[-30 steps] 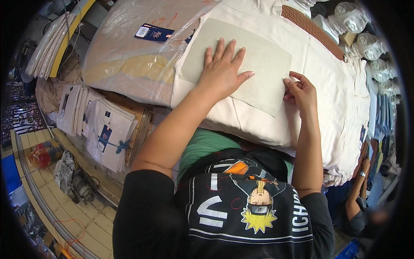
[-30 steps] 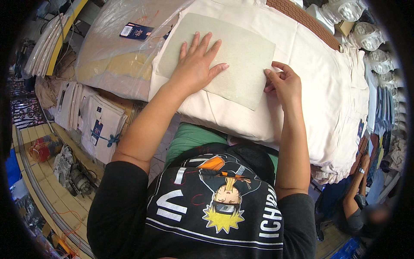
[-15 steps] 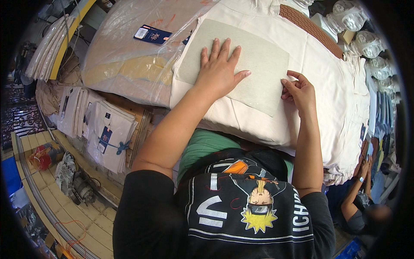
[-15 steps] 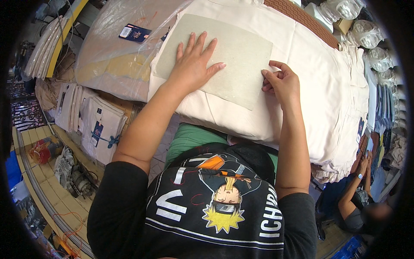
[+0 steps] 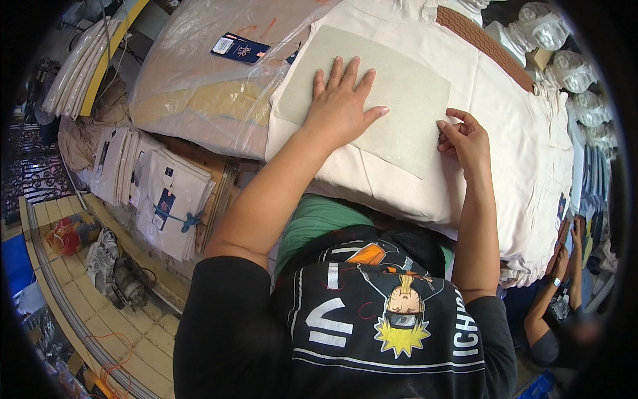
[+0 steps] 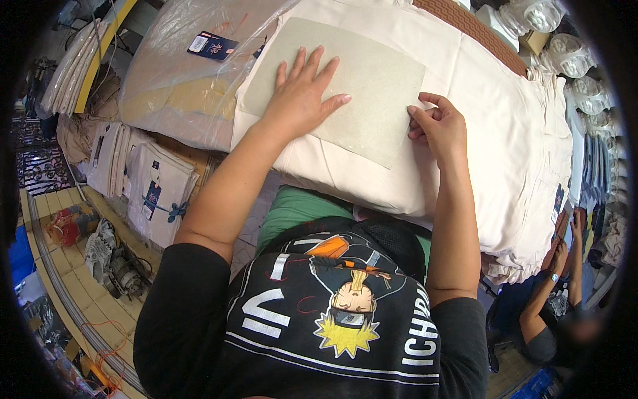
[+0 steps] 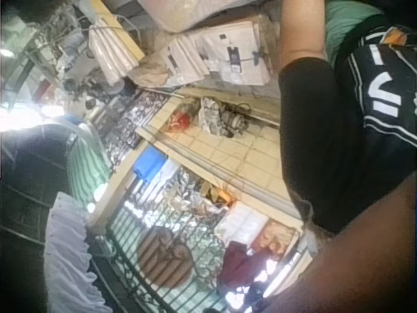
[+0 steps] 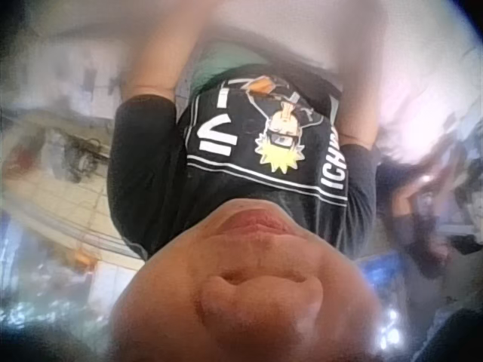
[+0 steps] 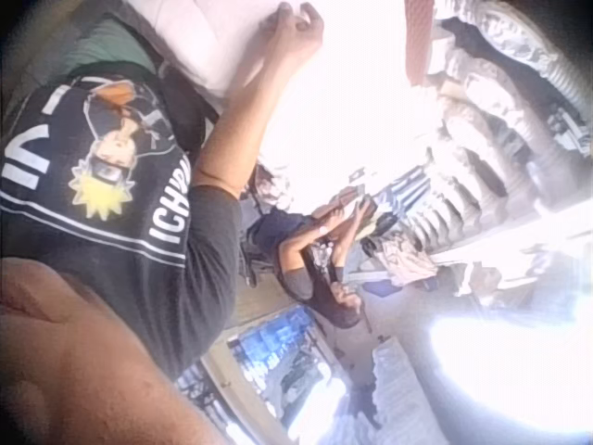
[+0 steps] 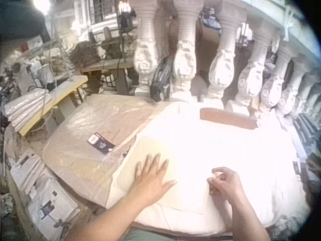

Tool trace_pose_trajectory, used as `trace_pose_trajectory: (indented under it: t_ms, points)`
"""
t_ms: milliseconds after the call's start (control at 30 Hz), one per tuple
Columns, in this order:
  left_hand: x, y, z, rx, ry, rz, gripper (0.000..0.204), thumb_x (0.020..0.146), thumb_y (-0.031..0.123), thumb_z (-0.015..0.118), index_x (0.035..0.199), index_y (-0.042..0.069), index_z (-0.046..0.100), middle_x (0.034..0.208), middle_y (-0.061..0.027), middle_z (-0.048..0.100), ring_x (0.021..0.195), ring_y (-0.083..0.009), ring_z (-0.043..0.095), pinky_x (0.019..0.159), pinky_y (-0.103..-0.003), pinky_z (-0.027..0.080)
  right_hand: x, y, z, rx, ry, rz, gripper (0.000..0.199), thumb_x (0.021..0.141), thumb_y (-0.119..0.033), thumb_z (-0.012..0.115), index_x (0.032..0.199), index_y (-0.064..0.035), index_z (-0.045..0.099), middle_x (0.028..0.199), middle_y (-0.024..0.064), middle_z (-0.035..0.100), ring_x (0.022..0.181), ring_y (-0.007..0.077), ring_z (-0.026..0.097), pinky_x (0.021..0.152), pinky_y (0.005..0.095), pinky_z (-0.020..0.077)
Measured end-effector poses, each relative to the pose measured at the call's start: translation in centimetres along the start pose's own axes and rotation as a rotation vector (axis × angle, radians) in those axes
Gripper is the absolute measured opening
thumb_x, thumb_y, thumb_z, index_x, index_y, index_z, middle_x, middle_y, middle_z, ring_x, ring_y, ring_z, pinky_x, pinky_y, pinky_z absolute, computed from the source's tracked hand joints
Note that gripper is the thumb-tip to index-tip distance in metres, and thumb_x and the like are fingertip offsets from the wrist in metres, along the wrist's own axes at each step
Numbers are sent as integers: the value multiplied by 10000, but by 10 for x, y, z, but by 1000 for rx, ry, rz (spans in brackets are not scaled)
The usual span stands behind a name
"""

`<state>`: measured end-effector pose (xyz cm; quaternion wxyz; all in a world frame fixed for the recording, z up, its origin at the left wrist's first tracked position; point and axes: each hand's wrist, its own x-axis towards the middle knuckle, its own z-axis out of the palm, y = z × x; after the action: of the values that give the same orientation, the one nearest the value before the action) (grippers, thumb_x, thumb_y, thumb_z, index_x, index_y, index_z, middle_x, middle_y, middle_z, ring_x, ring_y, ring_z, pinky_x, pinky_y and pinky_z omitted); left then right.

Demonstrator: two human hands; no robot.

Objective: The person folds a white shirt on a table by hand. They place a cardboard insert on the shirt, fold the garment around it, attach a tag to the collar, and slide the folded shirt into a plastic bag.

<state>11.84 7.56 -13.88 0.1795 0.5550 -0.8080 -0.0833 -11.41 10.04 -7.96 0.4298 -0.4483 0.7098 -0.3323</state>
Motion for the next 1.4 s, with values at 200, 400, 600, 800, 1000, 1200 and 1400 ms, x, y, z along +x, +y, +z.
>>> trace_pose_trajectory:
  t_ms: [200,400,600,800,1000,1200,1400]
  points:
    - [0,1,-5,-1,-30,1,695,899,564,430,1408,97,354,1493,-188,217,1404,-361,119,1105,-554,94,1,1,-1,11,-5,0,338,815,-79,679,1113,34,567,667,44,598,526,111,574,495,225,478]
    - [-1,1,-4,-2,-20,4,692,896,557,440,1410,102,351,1495,-185,215,1401,-365,129,1102,-555,102,0,1,-1,30,10,8,313,815,-91,681,1084,30,575,666,46,595,524,112,572,492,227,479]
    - [-1,0,0,14,-10,-1,692,893,557,448,1402,95,365,1492,-189,218,1398,-371,134,1101,-559,103,2,2,-1,6,13,6,292,818,-93,677,1068,24,581,668,44,596,524,113,575,481,231,478]
    - [0,-1,-2,-15,-24,0,698,892,559,451,1400,88,367,1491,-190,215,1399,-371,125,1099,-564,104,3,3,-1,6,10,5,292,820,-96,673,1070,24,582,669,45,596,521,112,576,474,229,474]
    - [1,0,-1,-2,-22,-13,700,890,554,459,1400,84,365,1494,-184,211,1400,-371,121,1098,-566,99,2,1,-1,-23,9,6,300,822,-102,671,1080,21,581,669,43,599,520,110,579,471,228,469]
    - [-1,-4,-13,-127,166,25,622,873,439,569,1350,64,435,1432,-173,349,1366,-323,265,1098,-474,223,0,6,-14,-91,47,-88,368,836,-168,675,1146,-1,571,697,68,626,530,117,596,458,228,457]
    - [-66,-40,-102,-977,-56,-134,198,865,168,636,973,4,661,960,-52,661,869,-121,610,827,-259,473,-54,15,-85,-167,93,-202,319,856,-222,664,1109,-37,608,704,36,617,524,85,574,477,192,410]
